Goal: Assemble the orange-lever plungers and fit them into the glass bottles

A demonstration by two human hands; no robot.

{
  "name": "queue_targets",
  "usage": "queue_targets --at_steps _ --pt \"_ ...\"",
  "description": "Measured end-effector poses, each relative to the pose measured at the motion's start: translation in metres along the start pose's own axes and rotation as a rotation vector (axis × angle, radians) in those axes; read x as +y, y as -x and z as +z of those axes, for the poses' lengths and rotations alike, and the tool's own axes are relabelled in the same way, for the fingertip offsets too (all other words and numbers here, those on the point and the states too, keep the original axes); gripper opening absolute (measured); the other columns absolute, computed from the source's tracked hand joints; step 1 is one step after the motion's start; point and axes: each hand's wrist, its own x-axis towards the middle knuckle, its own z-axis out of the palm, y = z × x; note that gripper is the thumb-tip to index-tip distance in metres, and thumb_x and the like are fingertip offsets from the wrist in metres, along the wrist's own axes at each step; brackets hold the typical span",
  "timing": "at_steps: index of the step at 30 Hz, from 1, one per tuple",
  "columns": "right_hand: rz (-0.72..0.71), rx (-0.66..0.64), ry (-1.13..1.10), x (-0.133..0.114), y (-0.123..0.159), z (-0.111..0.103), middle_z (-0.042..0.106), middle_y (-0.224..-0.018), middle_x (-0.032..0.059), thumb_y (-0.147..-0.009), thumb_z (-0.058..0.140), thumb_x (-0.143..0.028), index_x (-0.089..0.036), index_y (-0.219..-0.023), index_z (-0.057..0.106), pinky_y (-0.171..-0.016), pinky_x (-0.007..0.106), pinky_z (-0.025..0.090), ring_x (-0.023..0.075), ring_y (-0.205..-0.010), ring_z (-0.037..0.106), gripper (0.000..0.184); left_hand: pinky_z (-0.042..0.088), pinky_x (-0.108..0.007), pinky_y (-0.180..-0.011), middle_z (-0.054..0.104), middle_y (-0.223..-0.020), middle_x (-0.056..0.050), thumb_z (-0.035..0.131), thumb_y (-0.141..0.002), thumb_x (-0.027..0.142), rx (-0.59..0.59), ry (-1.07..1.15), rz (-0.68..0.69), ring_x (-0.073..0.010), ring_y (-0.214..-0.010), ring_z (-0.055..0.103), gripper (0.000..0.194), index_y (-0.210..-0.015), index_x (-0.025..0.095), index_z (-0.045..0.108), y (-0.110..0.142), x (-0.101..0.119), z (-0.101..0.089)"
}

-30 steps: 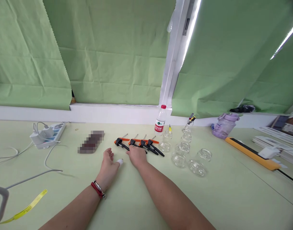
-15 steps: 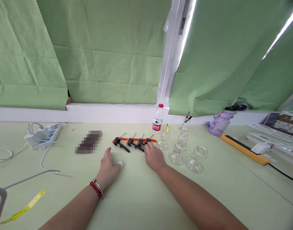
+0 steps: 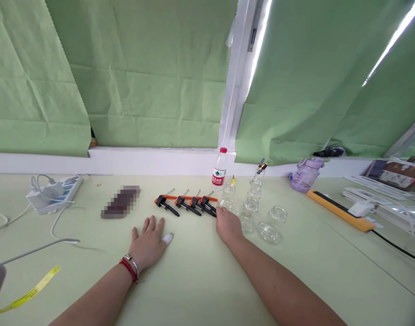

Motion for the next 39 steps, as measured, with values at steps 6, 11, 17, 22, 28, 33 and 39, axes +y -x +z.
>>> queue_targets --at_steps 6,11,17,22,28,33,39 --pt "0.011 -0.052 -0.014 0.0 -0.003 -0.002 0.061 -0.103 0.0113 -0.077 0.043 0.003 -0.015 -0.102 0.055 -0.062 0.026 0.04 0.0196 -0.082 0.063 0.033 0.011 -0.065 -0.104 0.021 -0.151 -0.02 0.038 -0.086 0.044 0.004 -0.086 0.011 -0.0356 -0.139 0.017 0.063 -0.142 0.013 0.034 0.004 0.007 -0.002" --pt "0.006 -0.08 -0.02 0.0 -0.005 -0.003 0.06 -0.105 0.0125 -0.075 0.046 0.005 -0.013 -0.103 0.056 -0.061 0.025 0.041 0.0192 -0.081 0.064 0.035 0.012 -0.065 -0.103 0.022 -0.151 -0.021 0.035 -0.087 0.046 0.0 -0.132 0.009 -0.0366 -0.139 0.017 0.065 -0.143 0.012 0.031 0.004 0.01 -0.001" --pt "-0.002 -0.09 -0.023 0.0 -0.005 -0.004 0.06 -0.104 0.0123 -0.075 0.046 0.006 -0.012 -0.102 0.056 -0.063 0.026 0.042 0.0196 -0.082 0.064 0.035 0.012 -0.065 -0.103 0.02 -0.151 -0.021 0.032 -0.088 0.047 -0.012 -0.151 0.013 -0.0364 -0.139 0.016 0.066 -0.144 0.012 0.029 0.003 0.009 -0.001" --pt "-0.006 -0.069 -0.025 0.002 -0.005 -0.003 0.059 -0.104 0.0121 -0.075 0.043 0.008 -0.012 -0.104 0.055 -0.062 0.026 0.042 0.0199 -0.082 0.063 0.037 0.013 -0.065 -0.103 0.02 -0.151 -0.021 0.033 -0.088 0.047 -0.017 -0.153 0.014 -0.0357 -0.14 0.016 0.066 -0.144 0.013 0.028 0.004 0.008 -0.002" --pt "-0.026 -0.033 -0.039 0.004 -0.007 -0.001 0.059 -0.104 0.012 -0.078 0.041 0.006 -0.013 -0.107 0.055 -0.063 0.026 0.041 0.0192 -0.08 0.063 0.037 0.012 -0.065 -0.103 0.022 -0.15 -0.021 0.036 -0.087 0.047 -0.002 -0.11 0.015 -0.0364 -0.139 0.017 0.066 -0.143 0.012 0.031 0.003 0.009 -0.002" --pt "-0.092 0.017 -0.072 0.004 -0.003 -0.005 0.058 -0.106 0.0128 -0.084 0.038 -0.001 -0.012 -0.115 0.052 -0.068 0.027 0.043 0.0202 -0.084 0.061 0.035 0.01 -0.067 -0.102 0.022 -0.151 -0.022 0.037 -0.086 0.049 0.005 -0.073 0.028 -0.0371 -0.139 0.016 0.066 -0.142 0.014 0.033 0.002 0.005 0.001" --pt "-0.328 0.038 -0.145 0.0 0.018 -0.02 0.057 -0.113 0.0082 -0.092 0.035 -0.013 -0.018 -0.126 0.047 -0.078 0.024 0.043 0.0167 -0.091 0.058 0.036 0.008 -0.06 -0.108 0.031 -0.148 -0.021 0.044 -0.085 0.045 -0.002 0.229 0.18 -0.0327 -0.138 0.023 0.069 -0.144 0.013 0.026 0.003 0.003 -0.002"
